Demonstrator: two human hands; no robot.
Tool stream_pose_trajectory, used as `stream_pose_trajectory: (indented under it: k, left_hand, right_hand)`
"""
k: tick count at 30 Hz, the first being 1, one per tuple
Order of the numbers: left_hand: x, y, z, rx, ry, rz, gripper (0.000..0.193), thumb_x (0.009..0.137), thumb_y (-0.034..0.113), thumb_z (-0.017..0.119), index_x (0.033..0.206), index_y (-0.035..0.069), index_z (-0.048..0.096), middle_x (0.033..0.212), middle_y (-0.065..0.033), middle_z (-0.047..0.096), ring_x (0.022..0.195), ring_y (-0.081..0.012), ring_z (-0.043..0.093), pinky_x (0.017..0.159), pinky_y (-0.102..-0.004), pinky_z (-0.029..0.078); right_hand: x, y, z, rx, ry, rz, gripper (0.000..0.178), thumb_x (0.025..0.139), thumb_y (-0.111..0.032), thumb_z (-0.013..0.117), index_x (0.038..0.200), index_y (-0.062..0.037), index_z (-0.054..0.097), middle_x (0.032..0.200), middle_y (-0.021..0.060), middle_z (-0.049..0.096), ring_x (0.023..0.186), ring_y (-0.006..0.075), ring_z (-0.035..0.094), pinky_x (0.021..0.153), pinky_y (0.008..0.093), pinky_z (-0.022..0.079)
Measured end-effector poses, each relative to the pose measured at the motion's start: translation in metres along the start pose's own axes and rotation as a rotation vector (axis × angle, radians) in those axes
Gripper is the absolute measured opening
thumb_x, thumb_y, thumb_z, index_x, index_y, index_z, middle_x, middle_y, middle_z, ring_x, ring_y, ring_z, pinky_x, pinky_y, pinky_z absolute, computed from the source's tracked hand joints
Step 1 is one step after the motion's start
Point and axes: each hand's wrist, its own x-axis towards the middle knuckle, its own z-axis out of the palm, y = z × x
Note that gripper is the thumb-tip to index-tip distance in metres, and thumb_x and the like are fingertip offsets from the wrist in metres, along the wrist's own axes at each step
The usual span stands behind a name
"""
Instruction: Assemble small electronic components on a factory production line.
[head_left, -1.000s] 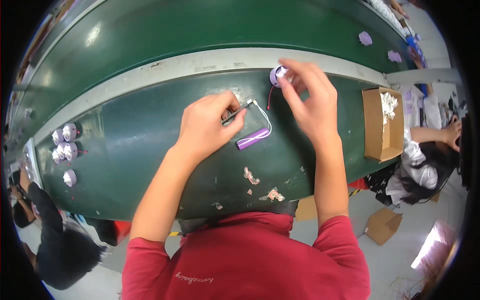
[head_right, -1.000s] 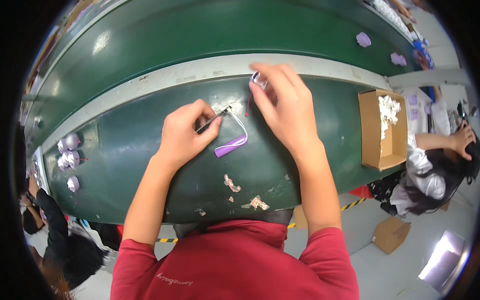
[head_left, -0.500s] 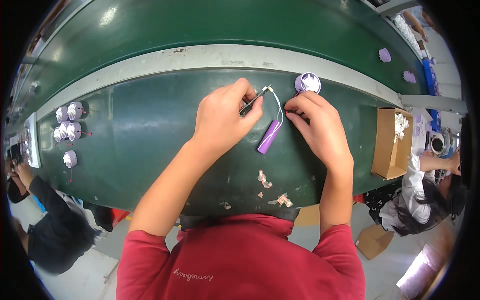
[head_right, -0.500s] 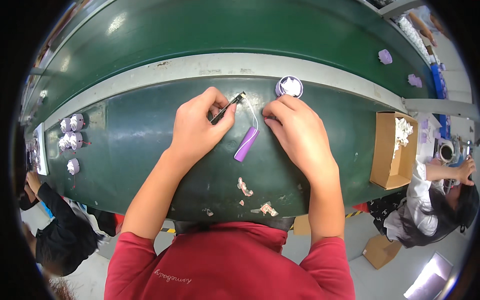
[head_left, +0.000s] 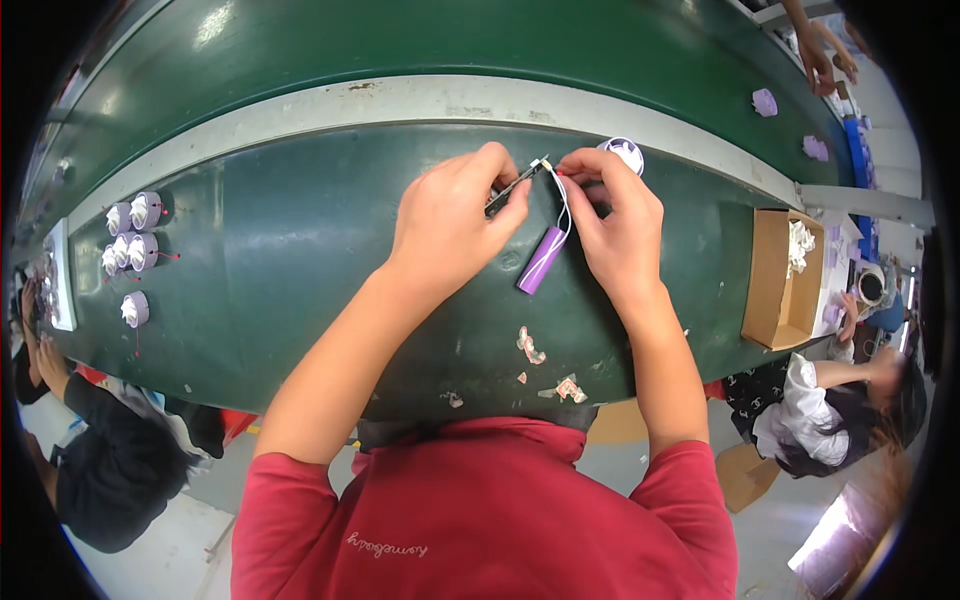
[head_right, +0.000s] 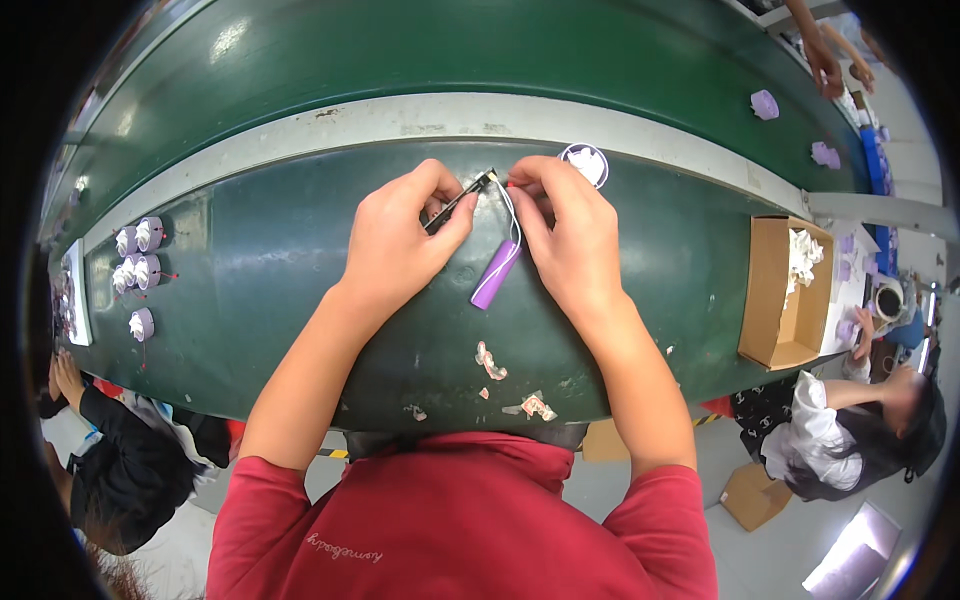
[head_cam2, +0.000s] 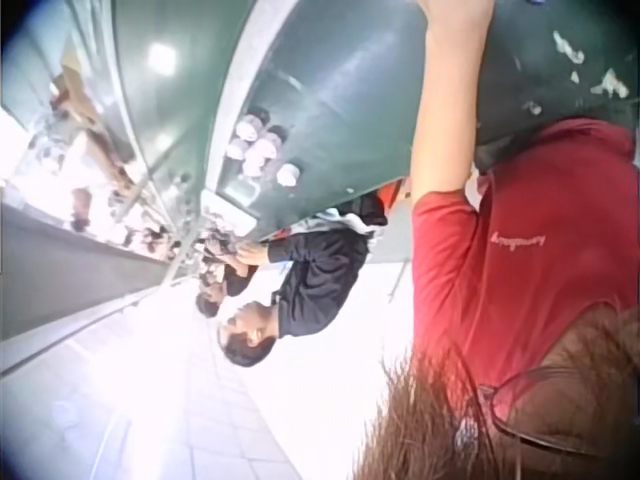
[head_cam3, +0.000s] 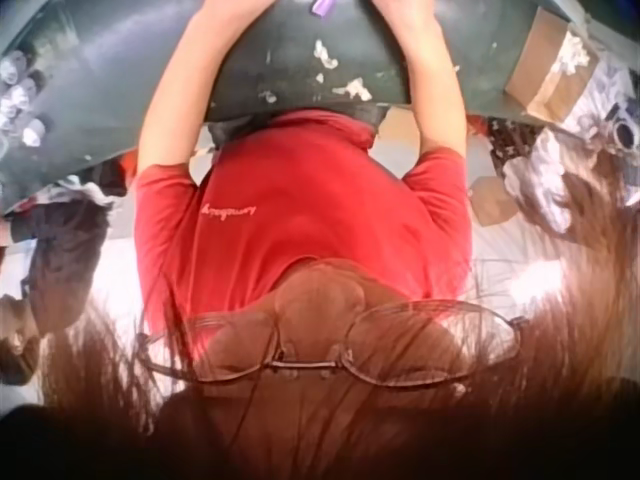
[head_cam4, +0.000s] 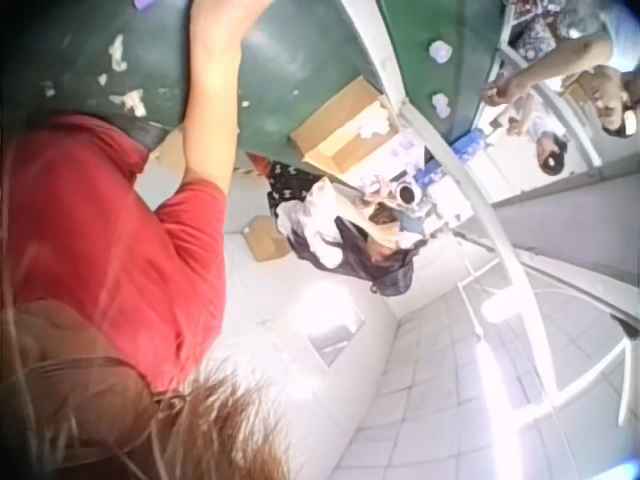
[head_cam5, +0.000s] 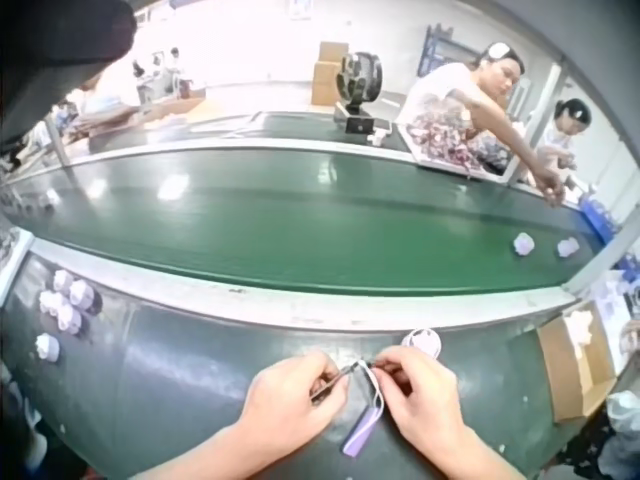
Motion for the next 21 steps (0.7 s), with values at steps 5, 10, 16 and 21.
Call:
stream_pose_trajectory:
  k: [5,10,16,21]
  left_hand:
    - [0.0,0.0019,-0.0009,0.006,-0.011,-0.014,0.021,0.087,0.017,0.075,0.086,0.006,0.058,0.074,-0.009,0.066,0.065,-0.0301,0.063,0.058,-0.0421,0.049]
    - [-0.0007,-0.0002,0.0002,-0.011,-0.019,-0.007,0.021,0.088,0.017,0.075,0.087,0.006,0.058,0.074,-0.0094,0.066,0.066,-0.0303,0.064,0.059,-0.0429,0.049]
    - [-0.0018,-0.0021,0.0006,-0.004,-0.05,-0.014,0.021,0.088,0.018,0.076,0.087,0.005,0.06,0.075,-0.0099,0.067,0.069,-0.0312,0.066,0.06,-0.0433,0.051]
    - [-0.0032,0.0001,-0.0006,-0.005,-0.047,-0.041,0.019,0.089,0.015,0.078,0.087,0.002,0.064,0.08,-0.0095,0.071,0.069,-0.0238,0.067,0.064,-0.0365,0.053]
  right_hand:
    - [-0.0014,-0.0106,0.0023,-0.005,0.03,0.125,0.027,0.087,0.007,0.075,0.112,0.0003,0.068,0.094,0.0084,0.075,0.082,0.0108,0.07,0.064,0.0236,0.056]
    - [-0.0007,-0.0077,0.0034,-0.085,0.048,0.047,0.033,0.085,0.003,0.077,0.116,-0.006,0.069,0.09,0.0069,0.076,0.072,0.0159,0.07,0.06,0.0278,0.054]
    - [-0.0008,-0.0073,0.0041,-0.123,0.062,-0.006,0.036,0.084,0.001,0.079,0.118,-0.0073,0.068,0.085,0.0059,0.075,0.069,0.0161,0.068,0.06,0.029,0.053]
    - [-0.0001,-0.009,0.0049,-0.153,0.055,-0.043,0.038,0.084,0.0,0.08,0.118,-0.0074,0.067,0.082,0.0063,0.073,0.067,0.0183,0.067,0.061,0.0307,0.054]
